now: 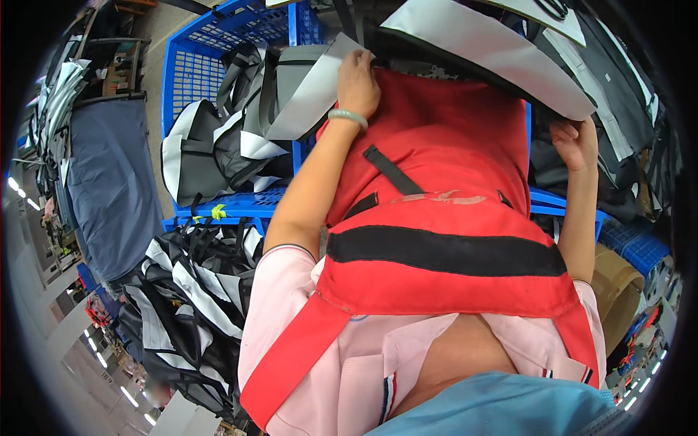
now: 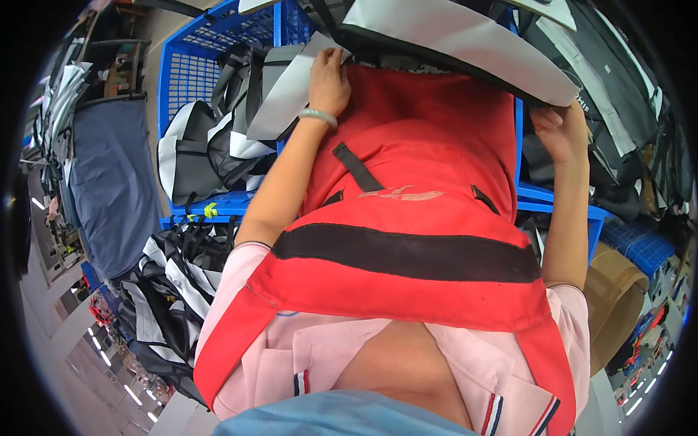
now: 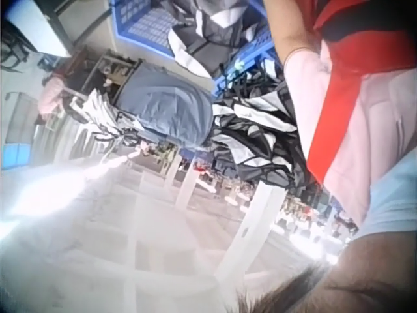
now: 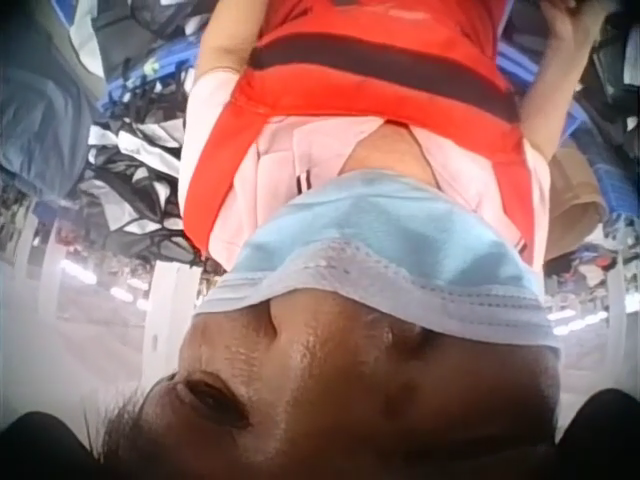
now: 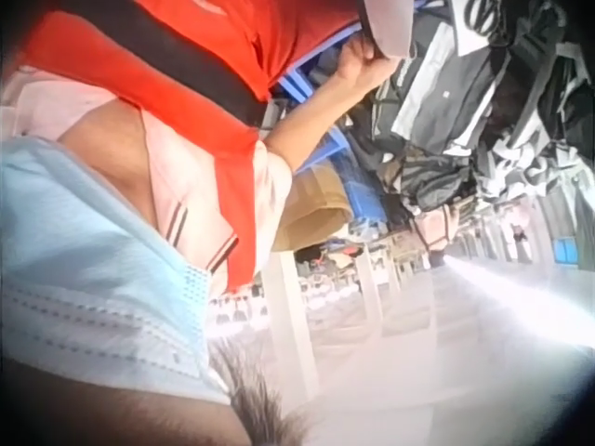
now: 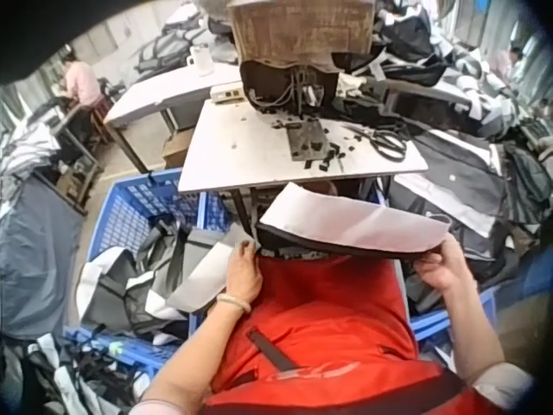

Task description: Manually trimming excess material and inspecting fabric components for backpacks or bags.

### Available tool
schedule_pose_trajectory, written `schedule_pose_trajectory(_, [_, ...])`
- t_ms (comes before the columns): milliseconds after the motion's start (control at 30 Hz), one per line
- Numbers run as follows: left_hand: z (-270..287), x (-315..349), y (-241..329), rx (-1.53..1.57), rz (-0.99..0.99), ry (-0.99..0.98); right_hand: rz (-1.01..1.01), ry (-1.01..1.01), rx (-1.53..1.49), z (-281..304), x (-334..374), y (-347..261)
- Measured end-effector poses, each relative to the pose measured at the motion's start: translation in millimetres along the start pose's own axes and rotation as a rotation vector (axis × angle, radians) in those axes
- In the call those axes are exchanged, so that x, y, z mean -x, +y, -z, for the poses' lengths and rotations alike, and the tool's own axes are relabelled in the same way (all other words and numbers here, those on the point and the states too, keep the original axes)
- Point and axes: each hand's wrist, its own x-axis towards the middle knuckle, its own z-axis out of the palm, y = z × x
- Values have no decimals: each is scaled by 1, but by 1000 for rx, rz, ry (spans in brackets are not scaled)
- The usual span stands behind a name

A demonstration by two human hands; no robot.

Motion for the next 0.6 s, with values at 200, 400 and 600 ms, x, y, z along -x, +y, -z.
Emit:
schedule_pose_trajectory(200, [-17,-25,-43,-460,-239,-268,34,68,72,-12,27,-11])
schedule_pose_trajectory(400, [44,-81,80,373,-73,-707,399,-5,19,54,82,-139])
schedule_pose_trajectory(600, [102,-76,197,783,-342,-804,1157,-97,1203,-15,118,-143])
